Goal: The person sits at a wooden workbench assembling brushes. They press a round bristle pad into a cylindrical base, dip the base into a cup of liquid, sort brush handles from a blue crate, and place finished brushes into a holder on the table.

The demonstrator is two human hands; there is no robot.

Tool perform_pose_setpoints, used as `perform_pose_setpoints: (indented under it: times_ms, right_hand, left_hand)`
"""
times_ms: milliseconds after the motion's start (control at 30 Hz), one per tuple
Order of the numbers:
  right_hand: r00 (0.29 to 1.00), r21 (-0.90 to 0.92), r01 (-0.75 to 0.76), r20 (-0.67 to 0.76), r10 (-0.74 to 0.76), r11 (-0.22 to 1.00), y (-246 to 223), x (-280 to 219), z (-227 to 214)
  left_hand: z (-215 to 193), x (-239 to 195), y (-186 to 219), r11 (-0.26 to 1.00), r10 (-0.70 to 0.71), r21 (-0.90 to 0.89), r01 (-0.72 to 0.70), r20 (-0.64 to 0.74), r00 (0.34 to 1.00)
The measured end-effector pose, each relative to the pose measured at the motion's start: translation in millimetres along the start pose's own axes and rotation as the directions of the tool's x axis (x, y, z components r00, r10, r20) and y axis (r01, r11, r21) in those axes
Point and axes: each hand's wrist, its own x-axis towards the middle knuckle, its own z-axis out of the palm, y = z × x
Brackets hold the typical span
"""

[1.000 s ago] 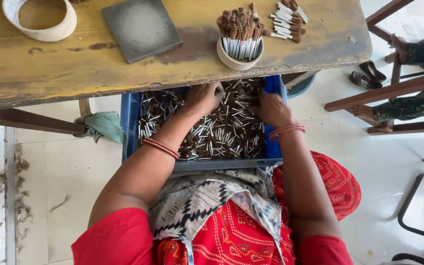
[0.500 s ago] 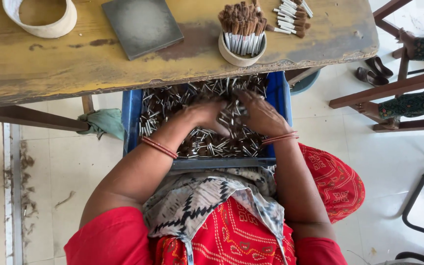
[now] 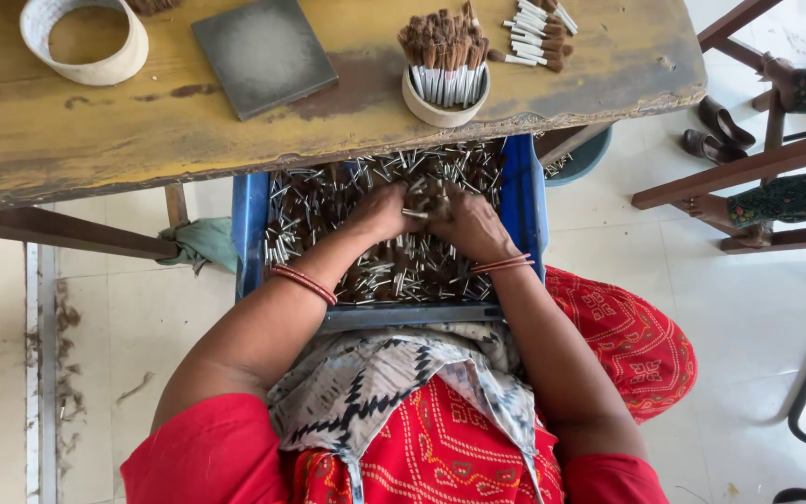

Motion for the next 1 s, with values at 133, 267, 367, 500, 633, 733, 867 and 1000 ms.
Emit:
perform_pose_setpoints:
  times_ms: [133,267,367,500,633,733,867,1000]
  right_hand:
    - [0.959,0.452,-0.113,-0.184,0.216,0.885,1,-6,-16]
    - [0.971,0.539,0.126,-0.239,0.008,0.833,-18,-17,-30]
    - [0.989,0.425,0.12,-0.133,-0.07,0.897,4,-16,-14]
    - [0.986,0.383,0.04,-0.162,0.024,0.923,2,-21,-22]
    - [0.94,0.366,0.099,-0.34,0.034,0.926,5,-23,-34]
    - [0.933,0.384,0.2,-0.357,-0.055,0.901,-7,-23,-46]
    - [0.926,0.432,0.051,-0.358,0.12,0.9,15,-20,-30]
    - [0.784,0.33,0.18,-0.618,0.068,0.927,13,-20,-34]
  left_hand:
    - [-5,6,13,0.733,-0.095,-0.674,0.095,0.037,0.995]
    - [26,37,-2,0.188,0.069,-0.976,0.11,0.125,0.99]
    - [16,28,9,0.16,0.105,-0.984,0.081,0.099,0.99]
    - [-7,11,19,0.211,-0.011,-0.971,0.115,0.116,0.993]
    - [-3,22,16,0.778,-0.022,-0.628,-0.009,-0.041,0.999]
    - [-4,13,21,0.887,0.232,-0.378,-0.265,-0.131,0.964]
    - [9,18,19,0.866,0.241,-0.433,-0.25,-0.076,0.968]
    - [-10,9,40,0.653,0.005,-0.755,0.062,0.086,0.996]
